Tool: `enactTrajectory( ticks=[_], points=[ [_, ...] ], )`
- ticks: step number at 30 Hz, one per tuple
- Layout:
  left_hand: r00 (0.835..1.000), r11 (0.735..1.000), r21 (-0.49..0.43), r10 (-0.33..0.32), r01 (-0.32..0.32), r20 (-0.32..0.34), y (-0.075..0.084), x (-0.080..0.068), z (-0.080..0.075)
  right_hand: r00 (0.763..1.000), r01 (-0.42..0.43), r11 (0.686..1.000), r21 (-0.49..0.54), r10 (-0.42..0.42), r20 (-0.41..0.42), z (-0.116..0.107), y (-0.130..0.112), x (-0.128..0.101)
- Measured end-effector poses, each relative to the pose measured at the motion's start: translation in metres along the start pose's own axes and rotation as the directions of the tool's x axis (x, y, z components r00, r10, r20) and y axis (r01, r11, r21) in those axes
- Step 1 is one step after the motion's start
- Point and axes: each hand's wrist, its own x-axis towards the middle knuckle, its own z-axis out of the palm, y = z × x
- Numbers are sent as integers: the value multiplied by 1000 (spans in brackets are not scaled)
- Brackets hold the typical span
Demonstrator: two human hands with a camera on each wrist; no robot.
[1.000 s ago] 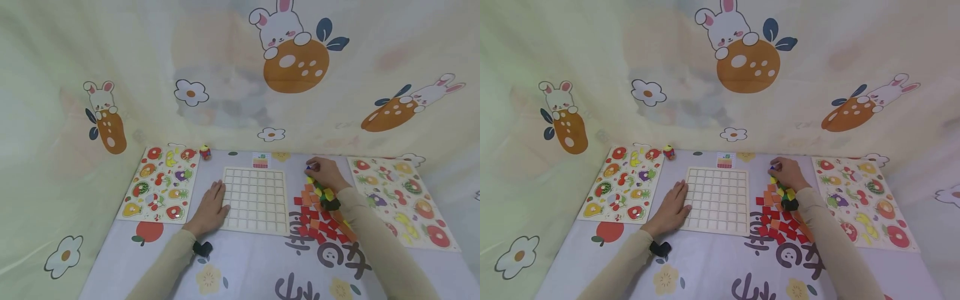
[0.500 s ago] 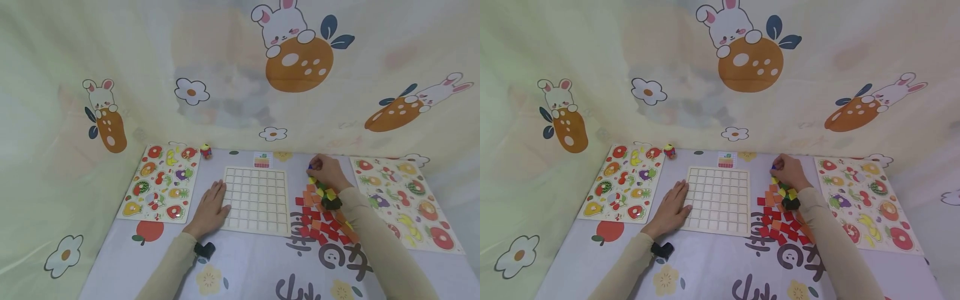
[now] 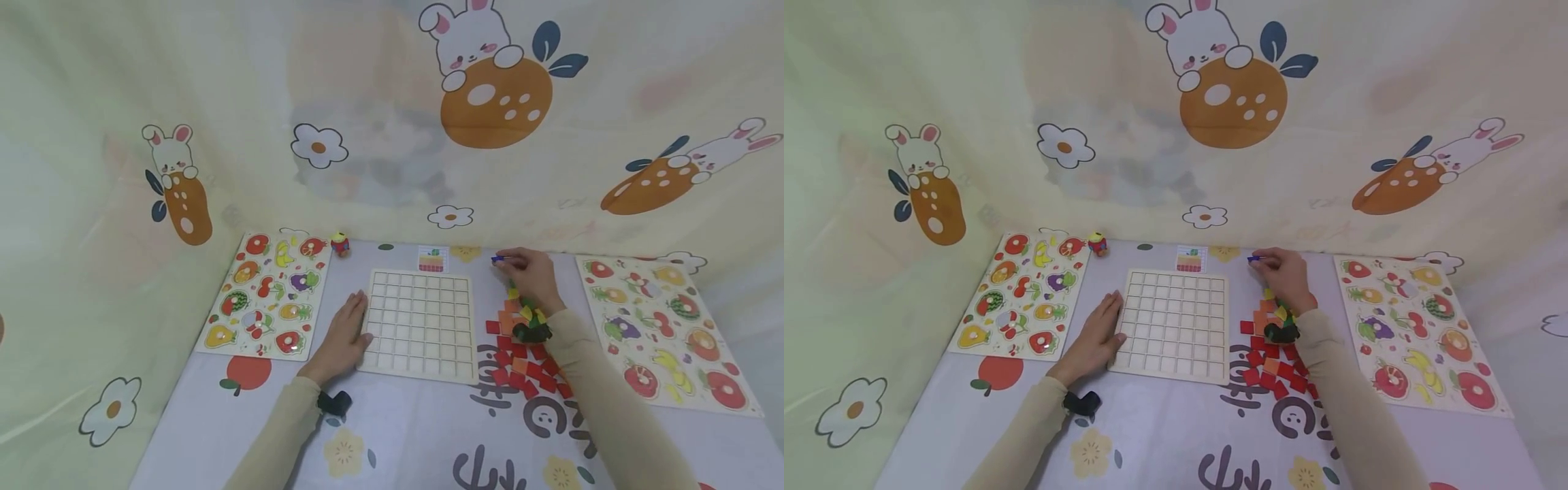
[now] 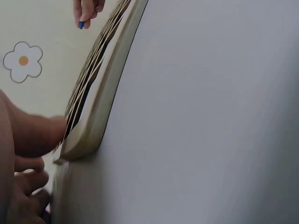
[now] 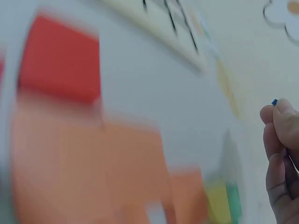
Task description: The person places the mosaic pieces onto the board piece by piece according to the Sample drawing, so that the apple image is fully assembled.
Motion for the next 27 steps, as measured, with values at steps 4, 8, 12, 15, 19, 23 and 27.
enactTrajectory(
  ticks=[4,8,12,15,19,23,27],
  points=[
    [1000,998,-64,-17,15,-25,-2,-2,-2,996,-82,993,88,79,36,17,-20,-5],
    [999,999,-53,5,-7,-37,-4,-2,-4,992,-105,985,134,95,81,39,-40,-10],
    [999,999,-38,4,-5,-36,-6,-2,-3,992,-78,981,175,58,115,63,-63,-16],
    [999,999,-33,-6,5,-35,-6,-2,-3,992,-63,982,177,42,120,80,-79,-20],
    [999,999,-33,1,-2,-44,-7,-1,-2,991,-38,988,151,18,129,99,-94,-26],
    [999,999,-38,10,-12,-51,-6,-1,-2,988,-8,989,148,-14,151,113,-102,-30],
    [999,999,-39,3,-5,-47,-7,-1,0,983,-26,987,161,-4,183,123,-104,-32]
  ],
)
